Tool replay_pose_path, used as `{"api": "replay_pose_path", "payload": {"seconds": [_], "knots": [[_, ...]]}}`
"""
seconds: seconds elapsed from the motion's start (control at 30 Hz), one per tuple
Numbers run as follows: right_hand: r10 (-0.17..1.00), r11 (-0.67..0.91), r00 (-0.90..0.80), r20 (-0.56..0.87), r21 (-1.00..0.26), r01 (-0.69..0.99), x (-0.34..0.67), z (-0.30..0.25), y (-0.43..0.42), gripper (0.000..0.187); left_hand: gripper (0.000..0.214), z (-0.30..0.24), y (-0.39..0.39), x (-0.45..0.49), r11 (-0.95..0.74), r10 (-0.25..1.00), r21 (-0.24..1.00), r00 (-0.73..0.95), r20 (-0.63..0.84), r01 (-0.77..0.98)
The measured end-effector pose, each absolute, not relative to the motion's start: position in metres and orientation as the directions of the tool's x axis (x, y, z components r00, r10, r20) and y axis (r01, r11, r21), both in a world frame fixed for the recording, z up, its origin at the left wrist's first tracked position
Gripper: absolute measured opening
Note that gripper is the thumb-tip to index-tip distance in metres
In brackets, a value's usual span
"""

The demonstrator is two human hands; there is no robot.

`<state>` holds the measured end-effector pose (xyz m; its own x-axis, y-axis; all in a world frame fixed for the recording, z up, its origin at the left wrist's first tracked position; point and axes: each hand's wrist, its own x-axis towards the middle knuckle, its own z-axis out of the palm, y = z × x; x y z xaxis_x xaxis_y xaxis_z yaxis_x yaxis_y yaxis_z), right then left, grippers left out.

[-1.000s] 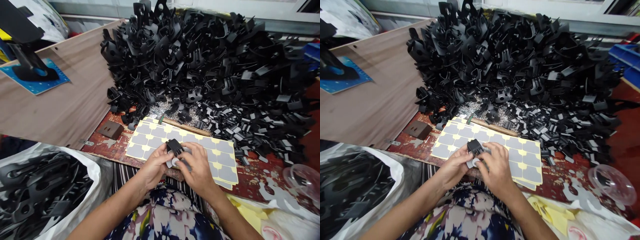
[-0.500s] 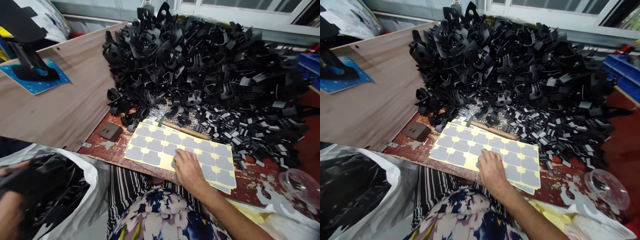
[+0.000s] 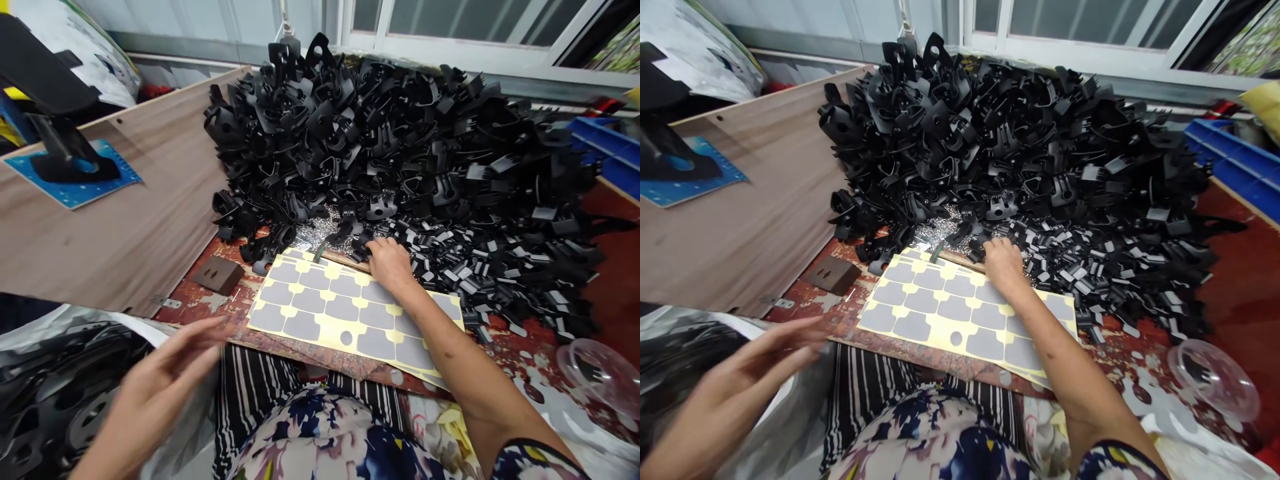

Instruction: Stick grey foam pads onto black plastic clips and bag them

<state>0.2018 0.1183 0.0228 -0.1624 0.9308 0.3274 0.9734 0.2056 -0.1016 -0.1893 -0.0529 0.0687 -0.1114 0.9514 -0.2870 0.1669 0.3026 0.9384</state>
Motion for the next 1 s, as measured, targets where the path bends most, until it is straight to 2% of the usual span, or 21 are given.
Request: {"api": "replay_pose_path", "payload": {"seconds": [0.03, 0.1, 0.2, 0.27, 0.33, 0.37, 0.47, 0.53, 0.7, 0.77, 0.83, 0.9, 0.93, 1.0], "knots": [[0.932, 0.200, -0.158, 0.325, -0.101, 0.974, 0.204, 0.022, 0.120, 0.024, 0.049, 0.068, -0.048, -0.172, 0.302, 0.953, 0.947, -0.043, -0.299, 0.113], [0.919, 0.220, -0.163, 0.360, -0.124, 0.968, 0.206, 0.022, 0.110, 0.033, 0.063, 0.065, -0.030, -0.130, 0.371, 0.921, 0.922, 0.173, -0.350, -0.111], [0.806, 0.437, -0.278, 0.523, -0.210, 0.875, 0.200, 0.024, 0.064, 0.036, 0.078, 0.056, 0.002, -0.075, 0.521, 0.834, 0.763, 0.419, -0.359, -0.383], [0.698, 0.640, -0.386, 0.604, -0.284, 0.714, 0.190, 0.020, 0.026, 0.034, 0.077, 0.049, 0.018, -0.050, 0.580, 0.799, 0.681, 0.477, -0.367, -0.447], [0.694, 0.686, -0.388, 0.606, -0.393, 0.612, 0.180, 0.011, -0.006, 0.037, 0.072, 0.042, 0.029, -0.037, 0.604, 0.785, 0.667, 0.469, -0.404, -0.436], [0.741, 0.637, -0.324, 0.588, -0.463, 0.616, 0.175, 0.005, -0.017, 0.039, 0.069, 0.038, 0.034, -0.034, 0.595, 0.795, 0.684, 0.435, -0.423, -0.422], [0.893, 0.355, -0.032, 0.449, -0.657, 0.665, 0.167, -0.011, -0.032, 0.039, 0.057, 0.029, 0.052, -0.029, 0.530, 0.846, 0.760, 0.290, -0.446, -0.376], [0.936, 0.245, 0.029, 0.351, -0.709, 0.662, 0.164, -0.019, -0.032, 0.036, 0.052, 0.025, 0.067, -0.027, 0.514, 0.857, 0.792, 0.230, -0.461, -0.330], [0.982, 0.160, 0.000, 0.191, -0.820, 0.549, 0.166, -0.020, -0.031, 0.026, 0.057, 0.017, 0.092, -0.022, 0.540, 0.837, 0.813, 0.239, -0.492, -0.219], [0.993, 0.087, -0.104, 0.049, -0.912, 0.402, 0.175, -0.012, -0.033, 0.021, 0.054, 0.013, 0.094, -0.022, 0.524, 0.847, 0.821, 0.236, -0.476, -0.224], [0.959, -0.008, -0.278, -0.060, -0.983, 0.186, 0.187, -0.002, -0.035, 0.019, 0.050, 0.012, 0.094, -0.022, 0.514, 0.854, 0.825, 0.228, -0.468, -0.233], [0.939, -0.038, -0.341, -0.032, -0.999, -0.011, 0.196, 0.006, -0.034, 0.021, 0.050, 0.012, 0.092, -0.023, 0.507, 0.859, 0.828, 0.223, -0.462, -0.239], [0.960, 0.000, -0.280, 0.018, -0.998, -0.066, 0.199, 0.009, -0.033, 0.022, 0.052, 0.013, 0.091, -0.024, 0.503, 0.861, 0.828, 0.223, -0.457, -0.246], [0.991, 0.126, -0.044, 0.128, -0.991, -0.051, 0.198, 0.012, -0.030, 0.025, 0.057, 0.017, 0.083, -0.027, 0.499, 0.862, 0.817, 0.258, -0.436, -0.288]]}}
